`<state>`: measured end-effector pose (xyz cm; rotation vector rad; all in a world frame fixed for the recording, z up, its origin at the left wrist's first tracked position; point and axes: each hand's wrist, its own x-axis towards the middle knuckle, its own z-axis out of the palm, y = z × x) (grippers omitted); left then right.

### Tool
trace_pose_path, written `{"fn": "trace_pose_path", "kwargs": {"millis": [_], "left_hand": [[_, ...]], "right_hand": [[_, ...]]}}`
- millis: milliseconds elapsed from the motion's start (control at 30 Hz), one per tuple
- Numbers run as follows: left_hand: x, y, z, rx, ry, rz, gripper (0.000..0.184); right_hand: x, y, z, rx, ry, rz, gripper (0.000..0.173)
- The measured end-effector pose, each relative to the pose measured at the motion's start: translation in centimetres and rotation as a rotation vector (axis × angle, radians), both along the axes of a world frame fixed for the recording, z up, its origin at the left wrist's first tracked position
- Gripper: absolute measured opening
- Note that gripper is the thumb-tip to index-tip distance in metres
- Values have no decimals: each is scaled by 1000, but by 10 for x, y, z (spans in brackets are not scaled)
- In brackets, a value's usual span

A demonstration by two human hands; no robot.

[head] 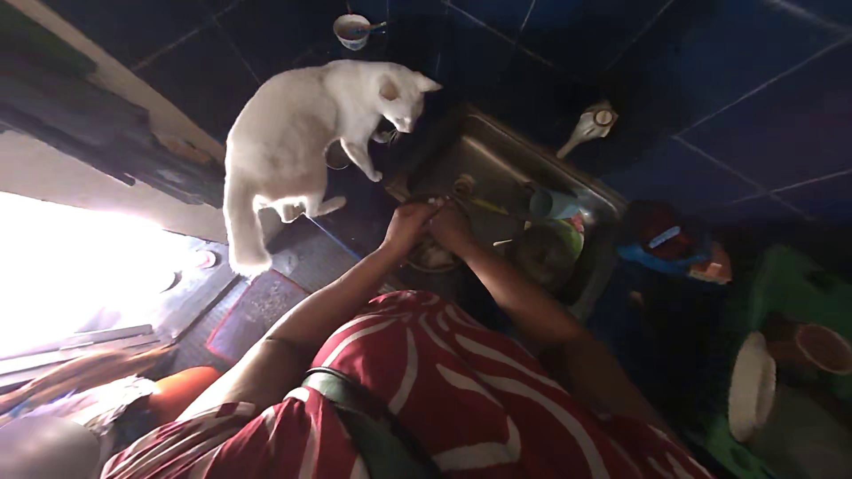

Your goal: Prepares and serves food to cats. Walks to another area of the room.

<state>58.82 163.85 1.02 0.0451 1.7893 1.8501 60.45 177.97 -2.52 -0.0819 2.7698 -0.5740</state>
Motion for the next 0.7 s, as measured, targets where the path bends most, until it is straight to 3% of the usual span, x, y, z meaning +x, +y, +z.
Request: {"fn": "trace_pose_path", "kwargs": {"millis": [333,433,533,700], "left_hand": [[-2,9,-8,-65,153,122,35],[-1,5,-10,-68,95,167,40],[0,2,-5,-41,40,163,37],[1,-1,-7,-34,24,105,37]], "right_hand": [[4,-20,-6,-19,-166,-101,47],[-4,-19,-22,-23,-188,42,44],[-11,-9,-29,-168,-143,116,40],[-22,3,-34,-368,-128,-138,35]]}}
